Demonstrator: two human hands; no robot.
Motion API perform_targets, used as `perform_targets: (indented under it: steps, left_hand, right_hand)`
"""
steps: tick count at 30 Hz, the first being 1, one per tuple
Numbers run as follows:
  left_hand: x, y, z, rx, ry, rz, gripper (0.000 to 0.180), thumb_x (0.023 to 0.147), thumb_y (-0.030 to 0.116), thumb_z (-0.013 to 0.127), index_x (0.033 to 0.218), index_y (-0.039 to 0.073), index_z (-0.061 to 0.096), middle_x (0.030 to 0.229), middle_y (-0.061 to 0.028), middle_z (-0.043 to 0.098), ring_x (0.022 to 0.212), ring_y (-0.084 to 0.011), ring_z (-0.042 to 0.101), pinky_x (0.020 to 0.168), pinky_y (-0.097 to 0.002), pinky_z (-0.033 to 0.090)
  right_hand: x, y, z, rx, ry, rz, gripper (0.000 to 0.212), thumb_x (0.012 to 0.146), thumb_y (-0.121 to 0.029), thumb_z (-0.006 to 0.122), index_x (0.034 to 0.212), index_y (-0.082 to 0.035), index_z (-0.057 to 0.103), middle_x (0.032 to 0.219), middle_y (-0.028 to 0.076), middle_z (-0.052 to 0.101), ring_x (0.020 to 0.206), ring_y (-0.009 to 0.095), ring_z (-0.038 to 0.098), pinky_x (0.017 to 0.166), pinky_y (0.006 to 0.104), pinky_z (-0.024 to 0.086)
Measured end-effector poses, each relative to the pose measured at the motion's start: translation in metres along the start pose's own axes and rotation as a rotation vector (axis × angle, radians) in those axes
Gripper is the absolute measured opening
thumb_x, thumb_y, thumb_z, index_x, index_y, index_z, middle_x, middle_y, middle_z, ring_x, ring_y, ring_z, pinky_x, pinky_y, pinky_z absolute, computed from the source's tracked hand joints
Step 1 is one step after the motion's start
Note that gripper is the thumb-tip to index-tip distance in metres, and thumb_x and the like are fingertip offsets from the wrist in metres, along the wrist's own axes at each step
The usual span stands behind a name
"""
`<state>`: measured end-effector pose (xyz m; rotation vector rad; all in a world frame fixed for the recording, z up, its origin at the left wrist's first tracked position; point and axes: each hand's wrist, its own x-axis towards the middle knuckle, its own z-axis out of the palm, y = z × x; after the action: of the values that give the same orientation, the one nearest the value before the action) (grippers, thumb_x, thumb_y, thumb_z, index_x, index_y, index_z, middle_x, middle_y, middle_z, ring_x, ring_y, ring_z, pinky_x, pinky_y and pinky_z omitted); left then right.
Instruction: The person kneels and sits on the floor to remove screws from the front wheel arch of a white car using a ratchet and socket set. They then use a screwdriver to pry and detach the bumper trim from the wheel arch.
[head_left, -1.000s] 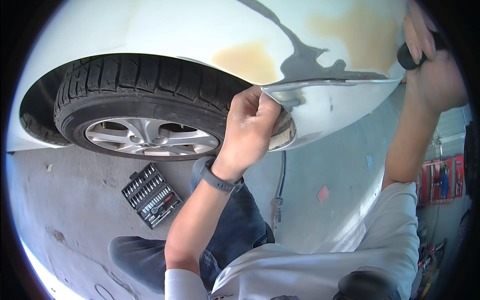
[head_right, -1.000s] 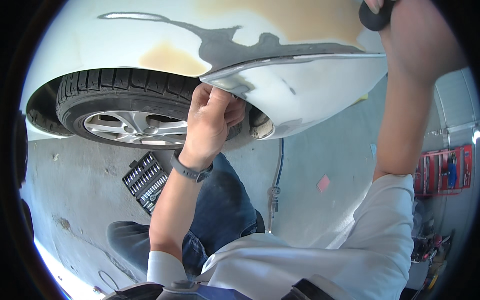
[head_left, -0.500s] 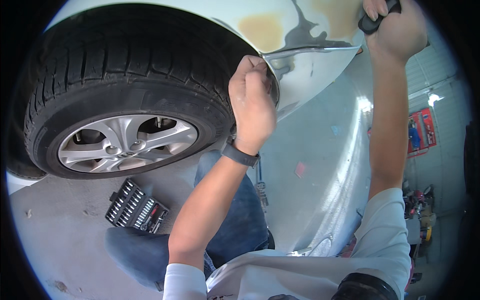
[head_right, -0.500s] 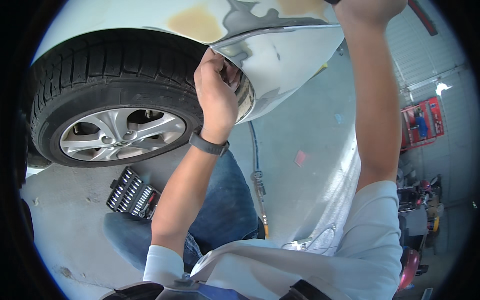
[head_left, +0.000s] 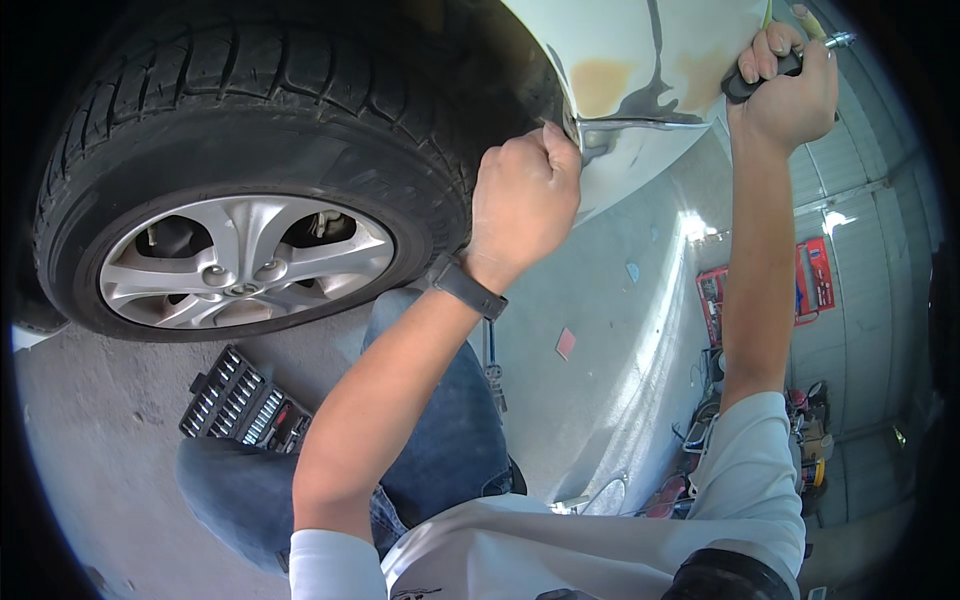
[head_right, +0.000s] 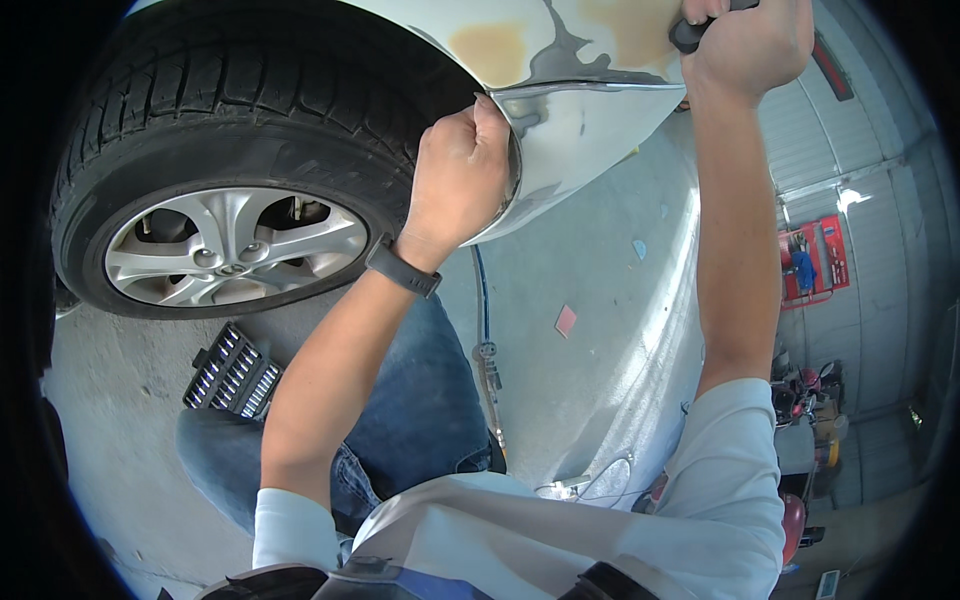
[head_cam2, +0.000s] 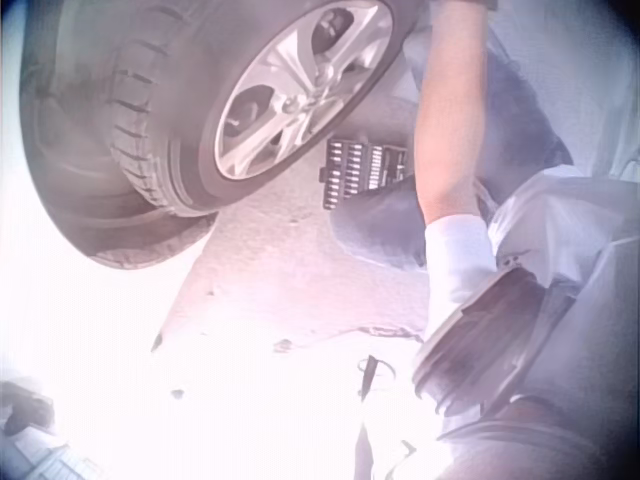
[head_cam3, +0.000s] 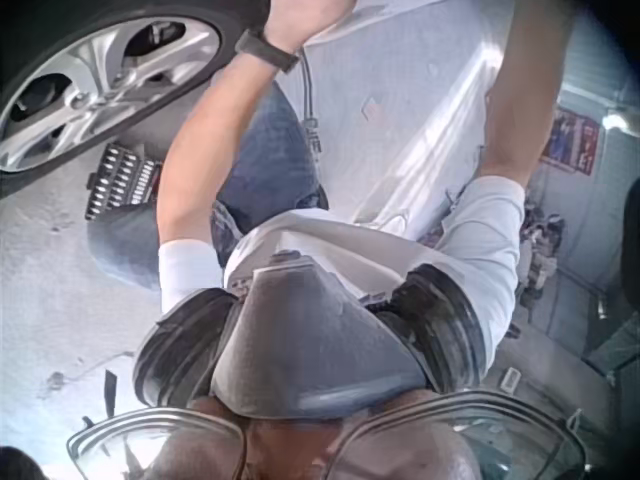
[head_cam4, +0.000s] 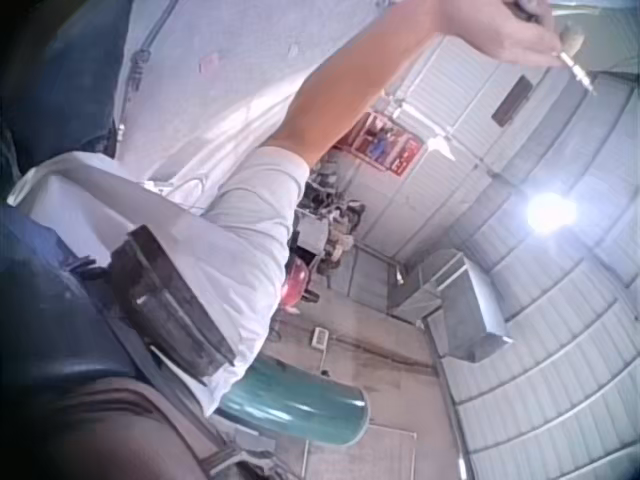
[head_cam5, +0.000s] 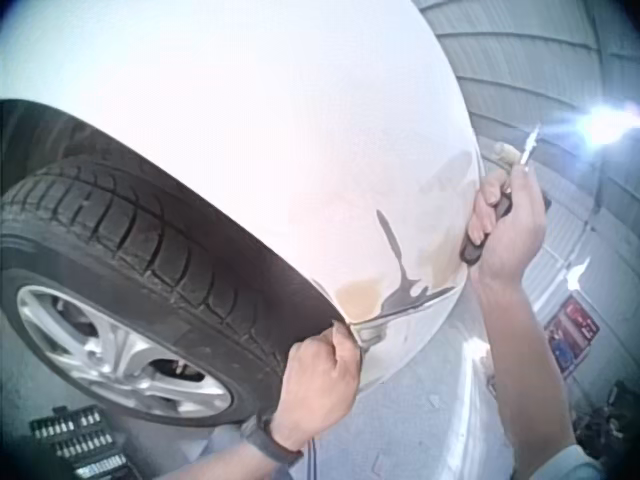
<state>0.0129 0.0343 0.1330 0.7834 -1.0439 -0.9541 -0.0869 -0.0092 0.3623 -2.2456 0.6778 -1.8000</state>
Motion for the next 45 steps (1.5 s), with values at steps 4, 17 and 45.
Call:
perform_targets:
  steps: [4, 17, 45]
  left_hand:
    - [0.008, 0.006, -0.011, -0.066, -0.095, -0.024, 0.046, 0.1, 0.027, 0.05, 0.069, -0.005, 0.063, 0.073, -0.0305, 0.062, 0.071, -0.0507, 0.061, 0.068, -0.0517, 0.05]
    - [-0.019, -0.015, -0.017, -0.403, 0.034, 0.145, 0.016, 0.095, 0.006, 0.057, 0.079, 0.007, 0.058, 0.064, -0.0009, 0.051, 0.052, -0.0132, 0.046, 0.051, -0.0291, 0.037]
    - [-0.008, -0.025, -0.011, -0.639, -0.075, 0.222, 0.041, 0.096, 0.009, 0.072, 0.134, -0.002, 0.061, 0.124, -0.0091, 0.07, 0.12, -0.0183, 0.065, 0.108, -0.0329, 0.049]
  right_hand:
    - [0.0, 0.008, -0.008, -0.035, 0.02, -0.012, 0.031, 0.101, -0.011, 0.036, 0.116, 0.006, 0.057, 0.079, 0.009, 0.048, 0.06, 0.015, 0.043, 0.052, 0.0277, 0.039]
    - [-0.017, 0.005, 0.008, -0.045, 0.051, -0.144, 0.031, 0.111, -0.024, 0.043, 0.123, -0.001, 0.061, 0.073, 0.0, 0.049, 0.051, 0.006, 0.041, 0.043, 0.0211, 0.035]
    - [-0.002, 0.003, -0.004, 0.122, -0.056, 0.05, 0.029, 0.093, -0.009, 0.043, 0.117, 0.004, 0.053, 0.08, 0.008, 0.047, 0.058, 0.014, 0.043, 0.049, 0.0274, 0.04]
